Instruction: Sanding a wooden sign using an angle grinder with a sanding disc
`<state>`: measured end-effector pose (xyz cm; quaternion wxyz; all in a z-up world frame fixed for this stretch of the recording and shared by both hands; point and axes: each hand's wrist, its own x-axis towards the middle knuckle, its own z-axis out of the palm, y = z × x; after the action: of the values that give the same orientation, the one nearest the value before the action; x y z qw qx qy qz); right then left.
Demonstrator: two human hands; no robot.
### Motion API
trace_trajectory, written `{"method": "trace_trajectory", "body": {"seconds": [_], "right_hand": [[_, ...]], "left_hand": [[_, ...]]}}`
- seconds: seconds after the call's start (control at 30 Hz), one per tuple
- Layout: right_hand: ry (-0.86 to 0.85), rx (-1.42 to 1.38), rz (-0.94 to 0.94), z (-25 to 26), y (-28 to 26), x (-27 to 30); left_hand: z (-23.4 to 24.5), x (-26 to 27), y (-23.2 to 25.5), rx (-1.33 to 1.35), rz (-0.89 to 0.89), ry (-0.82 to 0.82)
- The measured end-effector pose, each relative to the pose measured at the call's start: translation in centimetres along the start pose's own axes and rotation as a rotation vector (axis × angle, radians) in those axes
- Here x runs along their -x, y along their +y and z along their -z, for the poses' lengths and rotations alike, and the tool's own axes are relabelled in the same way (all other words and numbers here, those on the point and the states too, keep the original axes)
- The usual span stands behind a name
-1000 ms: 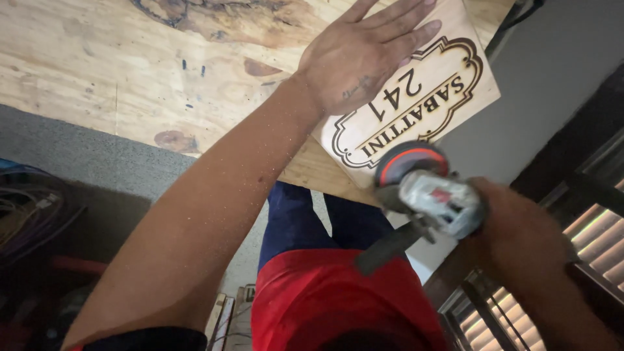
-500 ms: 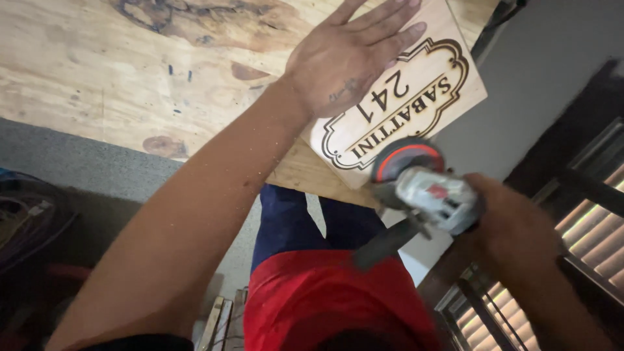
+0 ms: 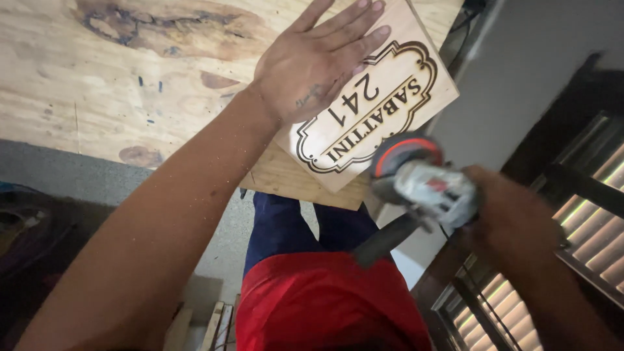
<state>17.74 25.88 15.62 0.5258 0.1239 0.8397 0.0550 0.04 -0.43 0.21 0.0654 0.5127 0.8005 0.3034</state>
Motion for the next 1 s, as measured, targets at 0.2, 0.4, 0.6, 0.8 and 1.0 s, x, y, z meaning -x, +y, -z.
{"method": "trace_trajectory", "body": {"seconds": [0.2, 0.4, 0.6, 0.8, 1.0], "right_hand": [[-0.172, -0.108, -0.153, 1.8, -1.9, 0.6], [0.292, -0.131, 0.425, -2.0, -1.1, 0.4], [-0.066, -0.164, -0.257, 5.4, 0.3, 0.1], [0.079, -0.222, 0.198, 1.0, -0.1, -0.5], [0.178, -0.114, 0.406, 1.2, -0.1, -1.0]], "left_hand": [[0.3, -0.4, -0.1, -0.005, -0.019, 0.045], [-0.1, -0.2, -0.2, -0.013, -0.021, 0.053], [-0.9, 0.0, -0.5, -0.213, 0.049, -0.143], [0.3, -0.1, 0.2, 0.013, 0.024, 0.012], [0.3, -0.3, 0.0, -0.008, -0.003, 0.075]]}}
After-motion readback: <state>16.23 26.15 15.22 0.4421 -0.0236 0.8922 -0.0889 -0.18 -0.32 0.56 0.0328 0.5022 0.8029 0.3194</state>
